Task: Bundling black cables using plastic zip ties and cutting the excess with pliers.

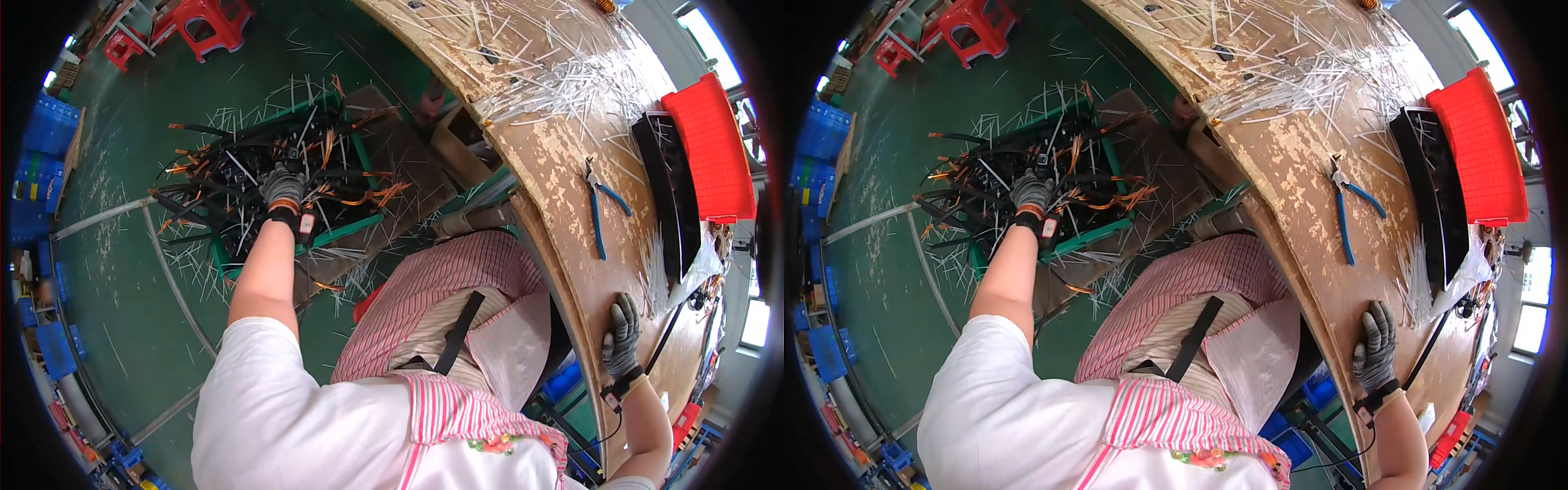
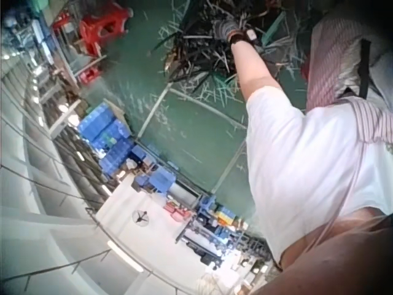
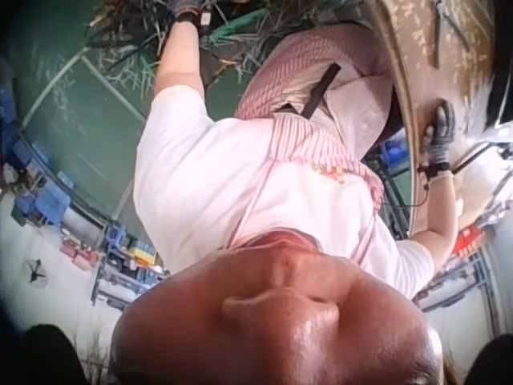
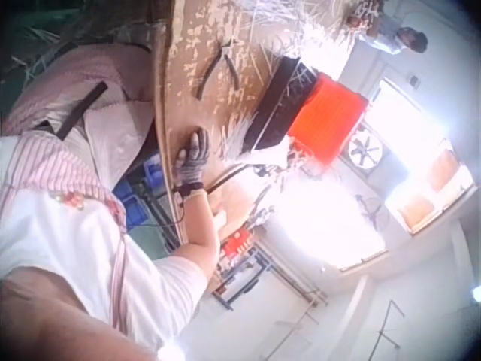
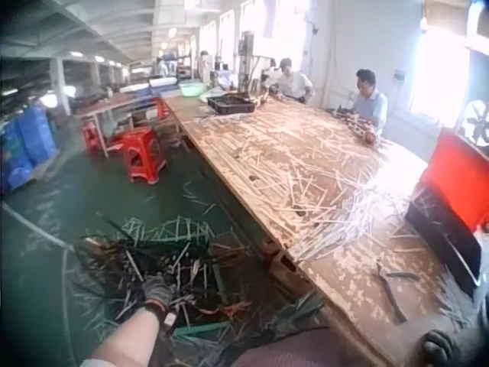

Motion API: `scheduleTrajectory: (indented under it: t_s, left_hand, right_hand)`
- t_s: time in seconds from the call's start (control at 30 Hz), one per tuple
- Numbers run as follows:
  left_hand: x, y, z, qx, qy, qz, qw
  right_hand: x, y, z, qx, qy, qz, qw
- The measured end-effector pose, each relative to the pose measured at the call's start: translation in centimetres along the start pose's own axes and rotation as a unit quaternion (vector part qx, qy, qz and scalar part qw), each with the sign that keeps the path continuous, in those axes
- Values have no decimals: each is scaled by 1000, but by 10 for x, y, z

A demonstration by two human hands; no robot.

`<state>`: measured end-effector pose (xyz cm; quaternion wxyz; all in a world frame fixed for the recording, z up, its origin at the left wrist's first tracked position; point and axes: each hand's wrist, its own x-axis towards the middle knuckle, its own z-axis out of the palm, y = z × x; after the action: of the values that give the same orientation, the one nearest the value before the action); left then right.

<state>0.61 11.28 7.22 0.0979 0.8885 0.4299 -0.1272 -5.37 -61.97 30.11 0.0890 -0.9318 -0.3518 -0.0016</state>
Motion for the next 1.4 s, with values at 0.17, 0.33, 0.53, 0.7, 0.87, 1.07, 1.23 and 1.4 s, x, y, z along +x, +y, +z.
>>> scheduleTrajectory:
  t_s: [0.17, 0.33, 0.53, 0.7, 0.87, 1.07, 1.23, 1.4]
  left_hand:
    - [3, 10, -15, -60, -7, -51, 997]
    - [-19, -5, -16, -275, 180, 107, 938]
    - [-96, 26, -127, -520, 197, 224, 800]
    - [-147, 54, -179, -528, 252, 302, 753]
    - [-222, 148, -181, -549, 124, 462, 685]
    - [-264, 228, -144, -411, 126, 606, 669]
    - [-268, 250, -124, -338, 119, 603, 713]
    - [-269, 253, -126, -314, 58, 547, 774]
  right_hand:
    - [7, -3, -4, -2, -6, -4, 1000]
    - [2, -4, -8, 2, 2, 3, 1000]
    - [16, -12, -13, 12, 15, 10, 1000]
    - [89, -35, -41, -19, 138, 72, 988]
    - [166, -24, -25, -45, 163, 143, 975]
    - [200, 1, -26, -8, -51, 167, 985]
    - [204, -5, -35, -4, -71, 172, 983]
    - [203, -13, -41, 116, 13, 257, 959]
